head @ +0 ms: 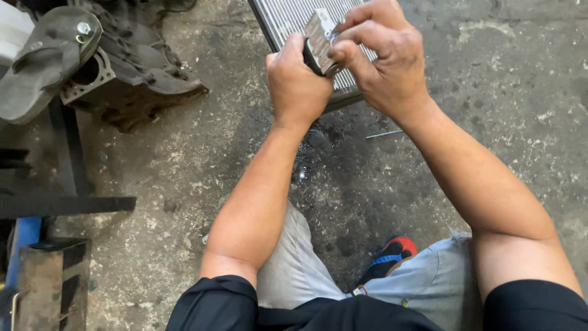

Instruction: The person uses pliers to cut a red cable, then handles a car radiator, attaching a metal bracket and tightening it with a screwdriver. The person then carries the radiator and places it on the floor.

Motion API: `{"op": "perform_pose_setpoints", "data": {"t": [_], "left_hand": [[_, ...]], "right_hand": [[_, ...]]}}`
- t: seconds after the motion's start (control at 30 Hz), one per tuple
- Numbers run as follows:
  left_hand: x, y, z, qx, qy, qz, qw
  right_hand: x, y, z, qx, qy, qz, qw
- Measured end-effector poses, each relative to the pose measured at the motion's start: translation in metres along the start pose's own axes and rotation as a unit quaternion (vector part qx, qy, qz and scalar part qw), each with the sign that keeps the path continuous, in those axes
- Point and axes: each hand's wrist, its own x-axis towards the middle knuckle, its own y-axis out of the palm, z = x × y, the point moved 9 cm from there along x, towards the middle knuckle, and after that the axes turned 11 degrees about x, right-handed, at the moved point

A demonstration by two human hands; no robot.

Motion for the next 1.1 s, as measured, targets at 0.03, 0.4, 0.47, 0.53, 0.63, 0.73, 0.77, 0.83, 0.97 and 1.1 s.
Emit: {"op": "perform_pose_setpoints", "data": {"t": [0.03, 0.4, 0.47, 0.53, 0.63, 0.73, 0.77, 0.83, 0.97, 1.1], "left_hand": [[0.001, -0.003, 0.002, 0.012, -0.006, -0.012, 1.000], [0.019, -0.037, 0.045, 0.009, -0.063, -0.096, 0.993], [0.023, -0.047, 0.047, 0.029, -0.055, -0.108, 0.992], [0.030, -0.053, 0.053, 0.044, -0.094, -0.093, 0.990], [0.038, -0.063, 0.052, 0.037, -0.114, -0.087, 0.989], [0.039, -0.066, 0.052, 0.007, -0.129, -0.068, 0.989], [0.039, -0.065, 0.053, -0.005, -0.133, -0.057, 0.989], [0.038, -0.064, 0.051, -0.011, -0.114, -0.060, 0.992], [0.038, -0.056, 0.048, -0.022, -0.098, -0.060, 0.993], [0.038, -0.049, 0.040, -0.023, -0.100, -0.044, 0.994]], "right_hand": [[0.000, 0.005, 0.000, -0.035, -0.036, 0.033, 0.998], [-0.100, -0.008, -0.223, -0.204, 0.173, -0.131, 0.955], [-0.139, 0.050, -0.261, -0.286, 0.248, 0.114, 0.918], [-0.163, 0.094, -0.259, -0.254, 0.232, 0.207, 0.916], [-0.187, 0.140, -0.261, -0.263, 0.286, 0.314, 0.866], [-0.181, 0.160, -0.255, -0.309, 0.298, 0.345, 0.834], [-0.180, 0.166, -0.254, -0.319, 0.289, 0.370, 0.823], [-0.179, 0.171, -0.253, -0.334, 0.273, 0.405, 0.806], [-0.184, 0.174, -0.254, -0.349, 0.227, 0.418, 0.807], [-0.195, 0.160, -0.267, -0.364, 0.255, 0.358, 0.821]]}}
